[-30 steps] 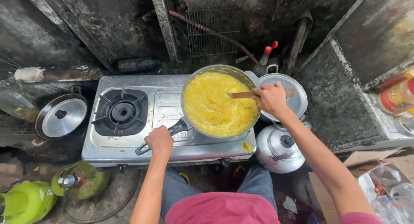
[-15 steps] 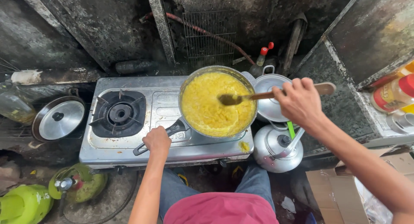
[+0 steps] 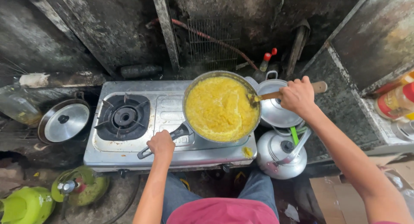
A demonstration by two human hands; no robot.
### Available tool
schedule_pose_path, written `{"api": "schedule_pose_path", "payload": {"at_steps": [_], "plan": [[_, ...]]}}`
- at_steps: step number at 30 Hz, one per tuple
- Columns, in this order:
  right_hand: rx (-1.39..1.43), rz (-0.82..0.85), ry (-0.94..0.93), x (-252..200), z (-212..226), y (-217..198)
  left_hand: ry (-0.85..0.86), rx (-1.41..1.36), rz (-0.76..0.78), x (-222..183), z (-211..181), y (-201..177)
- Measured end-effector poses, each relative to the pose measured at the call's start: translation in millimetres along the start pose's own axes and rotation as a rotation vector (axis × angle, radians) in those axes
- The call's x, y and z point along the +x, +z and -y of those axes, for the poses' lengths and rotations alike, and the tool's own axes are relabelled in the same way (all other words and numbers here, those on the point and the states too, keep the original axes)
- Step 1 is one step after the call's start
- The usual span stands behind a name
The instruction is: Stirring a thick yellow mixture in a pot on a gas stove using a wooden spatula
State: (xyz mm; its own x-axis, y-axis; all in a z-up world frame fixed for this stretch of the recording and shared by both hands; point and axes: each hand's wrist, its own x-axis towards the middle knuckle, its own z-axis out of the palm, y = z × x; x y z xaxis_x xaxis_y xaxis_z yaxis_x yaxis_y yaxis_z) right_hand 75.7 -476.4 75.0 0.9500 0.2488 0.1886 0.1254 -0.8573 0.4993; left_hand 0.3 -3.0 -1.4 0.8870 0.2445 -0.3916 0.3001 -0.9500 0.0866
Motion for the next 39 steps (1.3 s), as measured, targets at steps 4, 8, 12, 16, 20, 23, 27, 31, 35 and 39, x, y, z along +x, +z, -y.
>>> {"api": "schedule_pose_path", "payload": {"at_steps": [4,8,12,16,20,23,27,31,35,39], "plan": [[0.066,-0.009,0.036,-13,13,34,0.002,0.001,0.02,-1,1,7],[0.158,0.005,0.031,-7,44,46,-0.004,0.0,-0.03,5,4,11],[0.282,0.044,0.054,-7,70,53,0.005,0.002,-0.022,4,2,3],[0.269,-0.03,0.061,-15,74,38,0.001,-0.013,-0.04,3,1,2],[0.223,-0.28,0.013,-37,66,11,0.008,0.005,-0.046,3,4,7],[0.171,-0.477,-0.065,-53,58,-7,0.019,0.003,-0.042,-3,2,1],[0.06,-0.58,-0.219,-61,34,-47,0.018,-0.01,-0.042,-6,0,-6],[-0.023,-0.55,-0.305,-57,-3,-93,0.022,-0.007,-0.031,-7,1,-7],[-0.139,-0.523,-0.312,-31,-21,-99,0.02,-0.011,-0.052,-6,3,-3],[-0.189,-0.512,-0.319,4,-16,-74,0.018,-0.022,-0.045,-5,3,-2]]}}
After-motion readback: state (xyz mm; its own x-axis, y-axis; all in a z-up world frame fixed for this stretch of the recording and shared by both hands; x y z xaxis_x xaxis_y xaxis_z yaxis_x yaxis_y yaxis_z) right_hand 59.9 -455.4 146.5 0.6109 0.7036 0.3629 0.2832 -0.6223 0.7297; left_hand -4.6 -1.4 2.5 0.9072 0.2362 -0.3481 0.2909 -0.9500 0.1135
